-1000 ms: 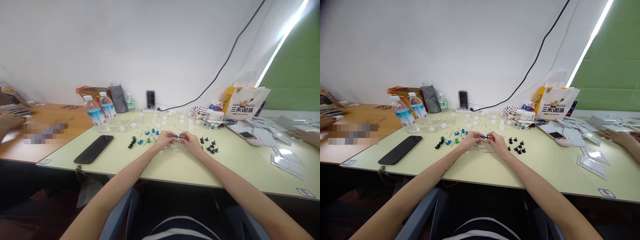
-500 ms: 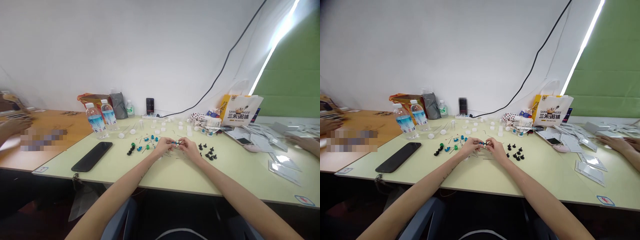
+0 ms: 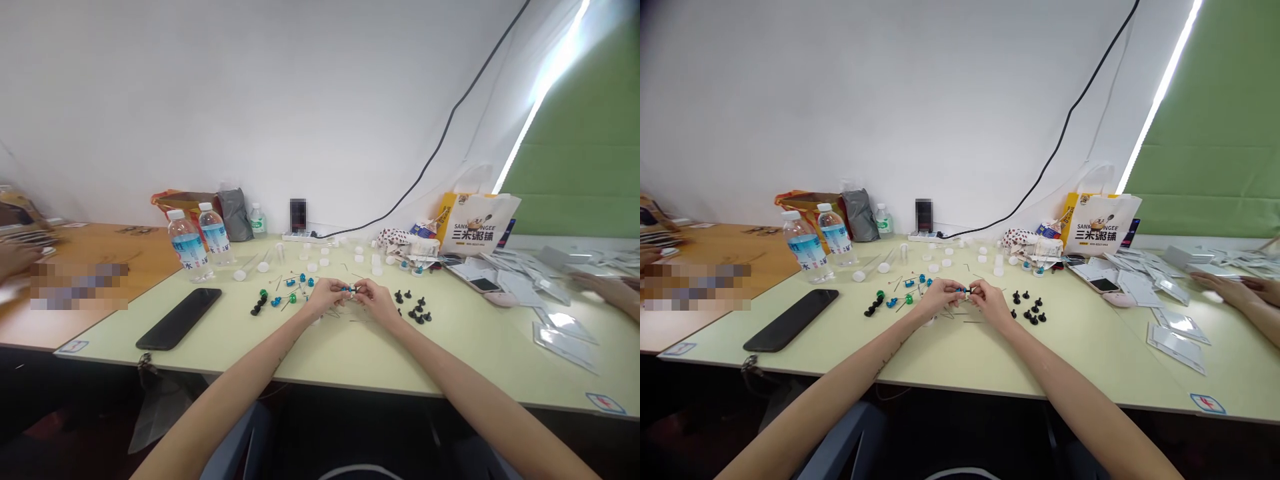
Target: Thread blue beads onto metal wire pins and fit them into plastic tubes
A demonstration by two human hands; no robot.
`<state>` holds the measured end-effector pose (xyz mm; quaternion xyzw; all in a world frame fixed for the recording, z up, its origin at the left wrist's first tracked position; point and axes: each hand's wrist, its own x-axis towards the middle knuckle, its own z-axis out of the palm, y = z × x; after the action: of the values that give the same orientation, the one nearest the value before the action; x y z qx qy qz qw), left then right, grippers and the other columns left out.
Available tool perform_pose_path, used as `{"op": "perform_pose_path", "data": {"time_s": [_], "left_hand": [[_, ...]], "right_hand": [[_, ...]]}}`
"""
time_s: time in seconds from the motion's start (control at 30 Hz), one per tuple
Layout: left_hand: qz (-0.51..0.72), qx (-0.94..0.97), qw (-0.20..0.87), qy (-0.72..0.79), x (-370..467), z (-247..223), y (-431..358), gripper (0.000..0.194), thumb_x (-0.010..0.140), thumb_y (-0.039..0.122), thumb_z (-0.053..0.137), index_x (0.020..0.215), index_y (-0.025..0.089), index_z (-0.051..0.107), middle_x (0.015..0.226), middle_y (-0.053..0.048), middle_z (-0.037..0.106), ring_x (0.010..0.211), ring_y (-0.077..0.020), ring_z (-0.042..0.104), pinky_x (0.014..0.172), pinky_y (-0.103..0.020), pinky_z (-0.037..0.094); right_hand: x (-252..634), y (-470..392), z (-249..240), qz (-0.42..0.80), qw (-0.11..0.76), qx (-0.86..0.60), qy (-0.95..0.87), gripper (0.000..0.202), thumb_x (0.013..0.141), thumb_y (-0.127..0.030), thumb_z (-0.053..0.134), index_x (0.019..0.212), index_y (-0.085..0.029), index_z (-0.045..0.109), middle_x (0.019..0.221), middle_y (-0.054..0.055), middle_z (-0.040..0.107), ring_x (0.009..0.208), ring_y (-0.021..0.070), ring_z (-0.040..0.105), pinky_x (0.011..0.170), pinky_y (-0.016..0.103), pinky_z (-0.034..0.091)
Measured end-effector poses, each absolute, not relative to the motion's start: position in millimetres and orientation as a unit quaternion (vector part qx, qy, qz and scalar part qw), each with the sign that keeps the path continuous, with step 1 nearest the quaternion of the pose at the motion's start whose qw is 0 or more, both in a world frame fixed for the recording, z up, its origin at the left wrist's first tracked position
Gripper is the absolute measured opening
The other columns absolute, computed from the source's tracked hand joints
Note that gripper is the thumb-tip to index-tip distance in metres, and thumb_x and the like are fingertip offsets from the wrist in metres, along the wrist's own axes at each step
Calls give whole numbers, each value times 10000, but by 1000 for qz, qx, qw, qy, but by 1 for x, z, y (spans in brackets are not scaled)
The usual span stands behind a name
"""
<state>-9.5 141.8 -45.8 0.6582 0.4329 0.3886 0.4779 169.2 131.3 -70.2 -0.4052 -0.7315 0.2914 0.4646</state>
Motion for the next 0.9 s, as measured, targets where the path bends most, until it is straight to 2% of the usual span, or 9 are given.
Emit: {"op": "perform_pose_path", "data": {"time_s": [0.53, 0.9], "left_hand": [[398, 642, 500, 423, -11, -46, 142, 291, 611, 232, 722, 847, 79, 649, 540, -17, 608, 476, -97, 551, 491, -206, 441], [380, 655, 484, 438, -12, -46, 145, 302, 654, 311, 690, 858, 93, 644, 645, -54, 655, 497, -103, 575, 465, -194, 435]], "right_hand": [[169, 128, -65, 290, 464, -404, -733, 163, 771, -270, 523, 913, -196, 557, 657, -15, 593, 557, 129, 563, 562, 265, 474], [168, 131, -66, 277, 466, -402, -738, 184, 761, -269, 541, 930, -198, 564, 703, 4, 628, 596, 137, 589, 589, 274, 482]]}}
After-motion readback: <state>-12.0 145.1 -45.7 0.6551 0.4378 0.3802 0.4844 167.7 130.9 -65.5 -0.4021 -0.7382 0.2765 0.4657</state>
